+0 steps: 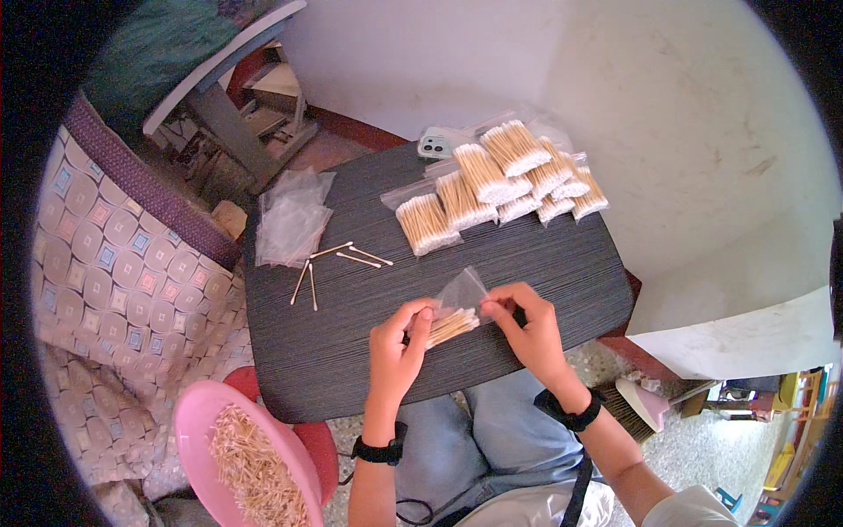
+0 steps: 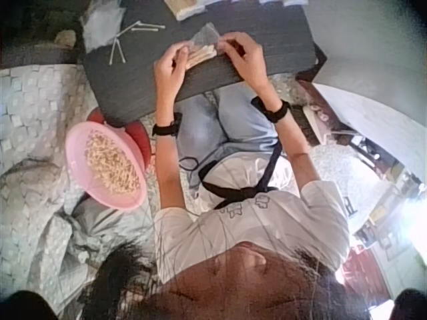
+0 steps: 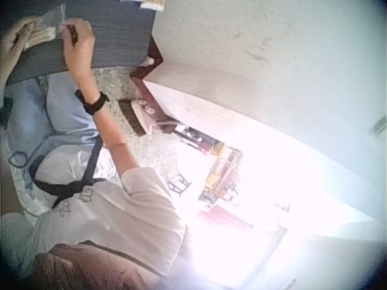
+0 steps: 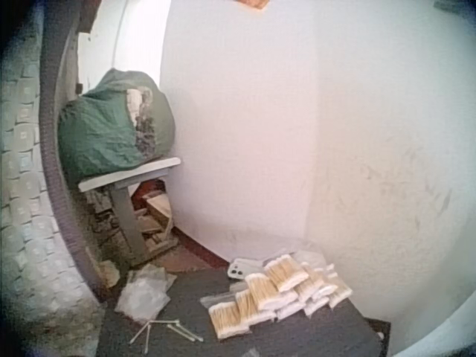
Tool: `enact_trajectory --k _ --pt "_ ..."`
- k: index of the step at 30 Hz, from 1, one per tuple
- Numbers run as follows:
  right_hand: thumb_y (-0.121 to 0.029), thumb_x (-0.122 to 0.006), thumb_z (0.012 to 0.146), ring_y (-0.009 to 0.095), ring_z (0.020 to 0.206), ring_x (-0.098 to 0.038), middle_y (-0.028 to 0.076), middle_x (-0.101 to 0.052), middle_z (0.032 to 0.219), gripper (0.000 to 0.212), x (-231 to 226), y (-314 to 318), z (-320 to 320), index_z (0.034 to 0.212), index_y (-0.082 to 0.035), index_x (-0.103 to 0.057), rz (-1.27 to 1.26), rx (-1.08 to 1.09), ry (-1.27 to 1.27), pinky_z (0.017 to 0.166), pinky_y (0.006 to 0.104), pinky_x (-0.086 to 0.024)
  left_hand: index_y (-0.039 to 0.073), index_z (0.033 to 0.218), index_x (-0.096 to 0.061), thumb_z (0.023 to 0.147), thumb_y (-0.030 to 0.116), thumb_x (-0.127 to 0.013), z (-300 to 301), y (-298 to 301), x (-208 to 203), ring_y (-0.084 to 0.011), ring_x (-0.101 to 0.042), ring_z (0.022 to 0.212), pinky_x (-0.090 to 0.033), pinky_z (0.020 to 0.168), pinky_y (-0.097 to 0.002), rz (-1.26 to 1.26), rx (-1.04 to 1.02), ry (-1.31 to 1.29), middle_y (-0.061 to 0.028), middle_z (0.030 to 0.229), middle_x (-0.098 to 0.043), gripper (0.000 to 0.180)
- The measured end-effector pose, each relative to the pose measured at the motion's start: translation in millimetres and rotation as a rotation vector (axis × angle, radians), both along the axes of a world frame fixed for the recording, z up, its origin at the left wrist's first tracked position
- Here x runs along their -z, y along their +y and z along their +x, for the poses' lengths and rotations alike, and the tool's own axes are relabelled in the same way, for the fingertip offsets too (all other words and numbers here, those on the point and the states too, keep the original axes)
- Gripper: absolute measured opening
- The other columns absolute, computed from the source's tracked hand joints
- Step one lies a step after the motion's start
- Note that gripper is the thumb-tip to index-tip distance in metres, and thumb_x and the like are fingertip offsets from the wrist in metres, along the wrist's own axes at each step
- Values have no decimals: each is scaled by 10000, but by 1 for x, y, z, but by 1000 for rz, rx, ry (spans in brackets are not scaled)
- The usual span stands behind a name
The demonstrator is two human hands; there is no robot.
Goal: Group cotton swabs and place them into small plastic bags.
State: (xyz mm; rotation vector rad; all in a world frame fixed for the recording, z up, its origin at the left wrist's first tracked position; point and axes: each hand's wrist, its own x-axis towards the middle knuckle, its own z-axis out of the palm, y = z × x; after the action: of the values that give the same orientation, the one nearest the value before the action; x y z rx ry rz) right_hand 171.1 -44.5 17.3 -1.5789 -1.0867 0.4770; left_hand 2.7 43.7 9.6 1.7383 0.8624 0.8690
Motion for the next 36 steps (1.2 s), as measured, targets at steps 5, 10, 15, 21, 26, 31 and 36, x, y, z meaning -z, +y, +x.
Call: enact_trajectory --k 5,10,15,21,26,31,36 --pt "-85 -696 837 145 697 -582 84 -661 854 124 1 3 -1 944 -22 -687 -2 -115 128 643 275 -472 31 1023 -665 962 137 -561 -4 1 9 -51 -626 753 -464 622 -208 -39 -24 -142 -38 880 -709 160" --pt "-66 -708 823 135 732 -599 79 -674 907 134 0 2 1 948 -17 -704 55 -218 122 655 260 -480 23 1015 -655 972 135 -547 -6 0 5 -35 -600 733 -446 614 -190 -107 -33 -141 -21 867 -698 162" --pt "-51 -722 805 133 760 -603 81 -667 904 152 6 6 -7 954 -22 -709 25 -284 204 665 259 -484 9 995 -648 980 135 -534 -6 -1 3 -35 -586 711 -448 611 -200 -91 -63 -95 -25 836 -690 170" --pt "-49 -735 791 131 793 -597 63 -644 911 221 1 6 -4 1009 -29 -700 49 -389 203 687 260 -482 6 990 -645 980 129 -530 -5 0 2 -38 -585 708 -457 616 -212 -27 -116 -109 -35 826 -688 169" --pt "-28 -752 769 140 843 -585 73 -630 948 277 -1 8 -3 1039 -15 -690 17 -389 163 736 262 -474 4 992 -639 984 135 -526 -5 -1 2 -24 -563 695 -444 602 -202 -31 -73 -147 -27 829 -683 173" --pt "-54 -761 752 161 826 -610 79 -627 941 313 -4 8 -4 1054 -26 -679 62 -408 145 740 280 -502 6 993 -635 987 137 -521 -8 -1 6 -14 -533 670 -419 575 -194 -120 -79 -152 -10 832 -669 175" --pt "-7 -726 754 186 880 -618 92 -608 997 337 2 8 -5 1085 -29 -664 104 -416 110 770 288 -506 9 987 -637 985 138 -523 -7 -1 9 -15 -531 659 -411 565 -193 -163 -90 -202 -7 835 -671 172"
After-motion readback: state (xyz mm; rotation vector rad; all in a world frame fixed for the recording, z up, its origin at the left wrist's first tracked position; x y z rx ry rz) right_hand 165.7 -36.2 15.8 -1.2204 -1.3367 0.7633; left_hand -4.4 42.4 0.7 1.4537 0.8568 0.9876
